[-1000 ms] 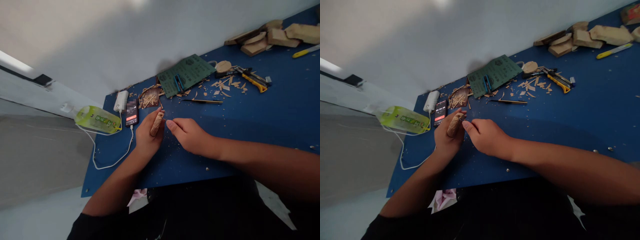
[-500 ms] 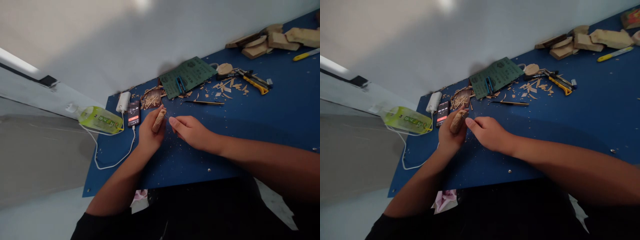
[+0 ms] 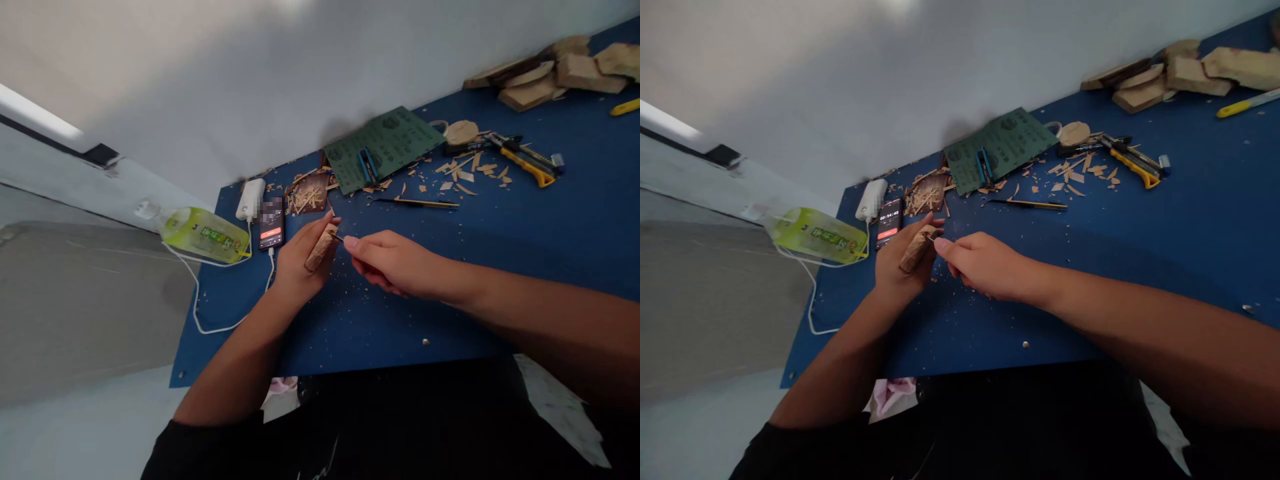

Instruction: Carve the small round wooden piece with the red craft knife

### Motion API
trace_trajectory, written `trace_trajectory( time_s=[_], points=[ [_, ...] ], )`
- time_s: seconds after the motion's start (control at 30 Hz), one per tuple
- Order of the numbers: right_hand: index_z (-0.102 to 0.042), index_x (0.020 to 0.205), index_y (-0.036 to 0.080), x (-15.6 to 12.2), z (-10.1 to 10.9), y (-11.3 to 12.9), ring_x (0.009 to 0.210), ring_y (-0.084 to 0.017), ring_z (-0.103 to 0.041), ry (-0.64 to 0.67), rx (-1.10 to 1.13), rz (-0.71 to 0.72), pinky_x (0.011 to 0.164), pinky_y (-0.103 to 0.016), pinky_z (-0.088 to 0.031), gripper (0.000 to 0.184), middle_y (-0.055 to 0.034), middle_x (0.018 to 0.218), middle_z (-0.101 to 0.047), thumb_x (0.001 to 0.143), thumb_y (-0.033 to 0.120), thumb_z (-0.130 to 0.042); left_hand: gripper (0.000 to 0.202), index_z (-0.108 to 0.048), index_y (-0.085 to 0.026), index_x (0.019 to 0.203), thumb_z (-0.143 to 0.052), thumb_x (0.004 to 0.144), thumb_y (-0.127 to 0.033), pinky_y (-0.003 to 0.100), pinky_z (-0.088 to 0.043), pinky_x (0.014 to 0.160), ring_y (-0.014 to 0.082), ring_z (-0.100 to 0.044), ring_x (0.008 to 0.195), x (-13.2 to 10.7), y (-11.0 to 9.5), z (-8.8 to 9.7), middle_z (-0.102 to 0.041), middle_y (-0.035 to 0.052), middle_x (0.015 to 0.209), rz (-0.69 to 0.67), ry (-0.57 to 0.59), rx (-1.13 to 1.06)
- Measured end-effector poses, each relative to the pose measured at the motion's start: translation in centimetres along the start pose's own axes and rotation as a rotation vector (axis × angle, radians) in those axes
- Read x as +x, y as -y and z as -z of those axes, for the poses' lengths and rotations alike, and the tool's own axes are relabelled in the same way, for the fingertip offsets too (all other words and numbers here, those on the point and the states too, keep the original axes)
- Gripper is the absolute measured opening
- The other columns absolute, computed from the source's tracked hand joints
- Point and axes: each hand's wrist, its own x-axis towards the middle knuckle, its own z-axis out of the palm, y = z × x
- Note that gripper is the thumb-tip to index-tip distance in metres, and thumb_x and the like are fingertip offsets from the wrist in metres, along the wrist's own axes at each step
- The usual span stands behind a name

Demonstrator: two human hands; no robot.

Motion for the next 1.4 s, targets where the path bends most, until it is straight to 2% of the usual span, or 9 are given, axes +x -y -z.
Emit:
trace_trajectory(
  time_s=[0.3, 0.57, 0.67, 0.8, 0.97, 1.07, 1.17, 1.27, 1.4],
  points=[
    [-0.05, 0.077, 0.023, 0.1, 2.4, 1.0, 0.037, -0.007, -0.029, 0.25, 0.134, -0.217, 0.033, -0.02, -0.021, 0.059, 0.0072, 0.053, -0.04, 0.111, 0.071, -0.046, 0.056, -0.058, -0.022, 0.161, -0.067, 0.106, -0.02, 0.037, -0.067, 0.11, 0.023, -0.079, 0.128, 0.3, 0.2, 1.1, -0.079, 0.0116, 0.143, -0.106, 0.048, 0.243],
    [-0.05, 0.082, 0.025, 1.0, 2.1, 0.0, 0.036, -0.008, -0.026, 0.284, 0.258, -0.269, 0.032, -0.02, -0.019, 0.057, 0.0086, 0.052, -0.036, 0.111, 0.073, -0.041, 0.054, -0.062, -0.019, 0.155, -0.068, 0.102, -0.02, 0.038, -0.067, 0.107, 0.026, -0.08, 0.126, 0.1, 0.2, 1.3, -0.078, 0.0139, 0.142, -0.075, 0.078, 0.285],
    [-0.051, 0.081, 0.025, 1.3, 1.4, -0.6, 0.035, -0.009, -0.028, 0.223, 0.238, -0.222, 0.032, -0.022, -0.021, 0.056, 0.0083, 0.051, -0.038, 0.111, 0.071, -0.041, 0.05, -0.064, -0.017, 0.151, -0.068, 0.101, -0.02, 0.038, -0.067, 0.109, 0.0267, -0.079, 0.128, -0.1, 0.2, 1.0, -0.077, 0.0145, 0.144, -0.054, 0.096, 0.278],
    [-0.05, 0.077, 0.025, 1.6, -0.2, -1.6, 0.037, -0.011, -0.033, 0.04, 0.155, -0.116, 0.036, -0.025, -0.026, 0.053, 0.0077, 0.049, -0.04, 0.115, 0.061, -0.04, 0.045, -0.068, -0.016, 0.144, -0.067, 0.099, -0.018, 0.039, -0.066, 0.11, 0.0272, -0.078, 0.13, -0.2, 0.0, 0.5, -0.076, 0.015, 0.146, -0.02, 0.104, 0.252],
    [-0.05, 0.074, 0.024, 2.1, -1.7, -3.1, 0.057, -0.013, -0.046, -0.171, -0.045, 0.29, 0.057, -0.029, -0.037, 0.058, 0.0035, 0.059, -0.05, 0.113, 0.067, -0.044, 0.031, -0.075, -0.017, 0.133, -0.066, 0.103, -0.023, 0.039, -0.066, 0.11, 0.0258, -0.079, 0.127, 0.1, -1.5, -0.6, -0.079, 0.0137, 0.142, 0.079, 0.016, 0.201],
    [-0.055, 0.079, 0.023, 2.3, -1.5, -3.2, 0.072, -0.016, -0.052, -0.309, -0.224, 0.439, 0.069, -0.032, -0.038, 0.052, -0.0007, 0.075, -0.061, 0.113, 0.062, -0.048, 0.028, -0.078, -0.018, 0.129, -0.065, 0.105, -0.026, 0.041, -0.065, 0.112, 0.0253, -0.079, 0.127, 0.4, -2.4, -1.1, -0.08, 0.0119, 0.14, 0.167, -0.008, 0.117],
    [-0.057, 0.083, 0.023, 2.4, -0.6, -3.1, 0.074, -0.016, -0.051, -0.374, -0.34, 0.482, 0.071, -0.034, -0.034, 0.046, -0.0008, 0.08, -0.063, 0.113, 0.057, -0.051, 0.03, -0.08, -0.019, 0.13, -0.07, 0.106, -0.033, 0.043, -0.066, 0.11, 0.0256, -0.081, 0.121, 0.6, -2.4, -1.2, -0.082, 0.0108, 0.134, 0.296, -0.008, -0.016],
    [-0.057, 0.081, 0.023, 2.4, 0.3, -3.1, 0.071, -0.016, -0.05, -0.376, -0.326, 0.481, 0.069, -0.034, -0.033, 0.049, 0.0015, 0.075, -0.059, 0.111, 0.061, -0.055, 0.033, -0.081, -0.019, 0.127, -0.078, 0.101, -0.04, 0.042, -0.071, 0.099, 0.0246, -0.084, 0.105, 0.7, -1.9, -0.8, -0.086, 0.01, 0.124, 0.453, 0.001, -0.205],
    [-0.062, 0.086, 0.022, 2.0, 0.9, -2.9, 0.071, -0.015, -0.051, -0.334, -0.35, 0.49, 0.067, -0.034, -0.034, 0.05, 0.0015, 0.077, -0.06, 0.112, 0.064, -0.052, 0.033, -0.077, -0.019, 0.122, -0.084, 0.097, -0.039, 0.037, -0.074, 0.089, 0.022, -0.085, 0.094, 0.9, -1.0, 0.1, -0.087, 0.0099, 0.117, 0.501, 0.057, -0.509]
  ],
)
